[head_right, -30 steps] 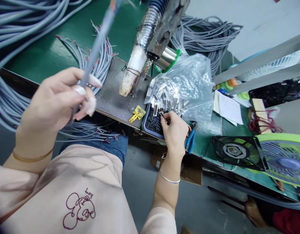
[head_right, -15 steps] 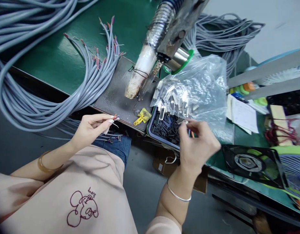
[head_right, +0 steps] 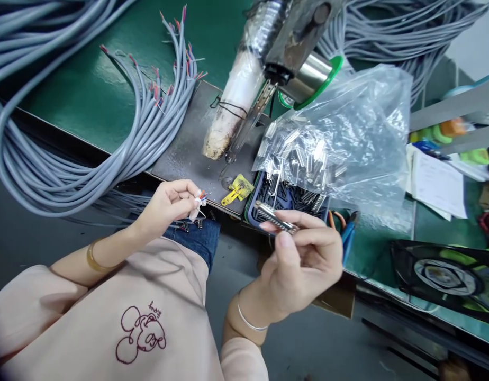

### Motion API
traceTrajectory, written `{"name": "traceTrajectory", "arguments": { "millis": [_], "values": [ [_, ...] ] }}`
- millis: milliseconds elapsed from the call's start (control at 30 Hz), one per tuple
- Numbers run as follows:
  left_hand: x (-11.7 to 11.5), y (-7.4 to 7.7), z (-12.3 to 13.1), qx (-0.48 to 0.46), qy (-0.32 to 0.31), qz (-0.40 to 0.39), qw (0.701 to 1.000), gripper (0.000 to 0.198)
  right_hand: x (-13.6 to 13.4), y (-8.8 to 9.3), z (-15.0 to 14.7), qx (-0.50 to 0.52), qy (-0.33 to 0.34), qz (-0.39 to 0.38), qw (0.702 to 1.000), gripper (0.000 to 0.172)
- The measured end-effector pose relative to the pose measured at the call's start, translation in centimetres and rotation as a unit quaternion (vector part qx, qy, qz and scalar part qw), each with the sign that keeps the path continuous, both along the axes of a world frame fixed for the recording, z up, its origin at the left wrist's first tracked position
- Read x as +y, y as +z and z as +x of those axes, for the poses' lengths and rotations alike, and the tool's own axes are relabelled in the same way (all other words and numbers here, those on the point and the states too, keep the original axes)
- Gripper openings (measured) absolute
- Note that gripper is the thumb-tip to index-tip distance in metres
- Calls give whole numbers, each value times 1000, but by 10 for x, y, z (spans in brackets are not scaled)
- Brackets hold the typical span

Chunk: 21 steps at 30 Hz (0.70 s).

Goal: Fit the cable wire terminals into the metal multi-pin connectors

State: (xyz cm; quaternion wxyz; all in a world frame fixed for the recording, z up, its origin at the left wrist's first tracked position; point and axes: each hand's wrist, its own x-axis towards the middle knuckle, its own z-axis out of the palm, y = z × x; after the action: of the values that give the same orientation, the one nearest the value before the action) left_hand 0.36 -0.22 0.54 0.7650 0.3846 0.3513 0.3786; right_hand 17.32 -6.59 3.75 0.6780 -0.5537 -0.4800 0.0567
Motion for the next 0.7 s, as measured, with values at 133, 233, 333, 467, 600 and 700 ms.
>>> {"name": "traceTrajectory", "arguments": {
  "millis": [133,233,333,467,600,700],
  "values": [
    [1,3,5,34,-4,6,999,12,0,-10,-16,18,21,-45,999,21],
    [2,5,8,42,-18,3,999,13,-1,-21,-23,-19,-1,-75,997,19],
    [1,7,10,45,-25,0,999,14,0,-31,-26,-64,-16,-49,997,12],
    [0,6,12,50,-38,5,998,13,0,-38,-27,-65,20,-35,997,10],
    [-1,3,13,42,-46,24,998,16,-3,-38,-27,-55,42,-56,996,7],
    [-1,2,13,31,-52,25,998,19,-4,-38,-28,-45,35,-51,997,8]
  ]
}}
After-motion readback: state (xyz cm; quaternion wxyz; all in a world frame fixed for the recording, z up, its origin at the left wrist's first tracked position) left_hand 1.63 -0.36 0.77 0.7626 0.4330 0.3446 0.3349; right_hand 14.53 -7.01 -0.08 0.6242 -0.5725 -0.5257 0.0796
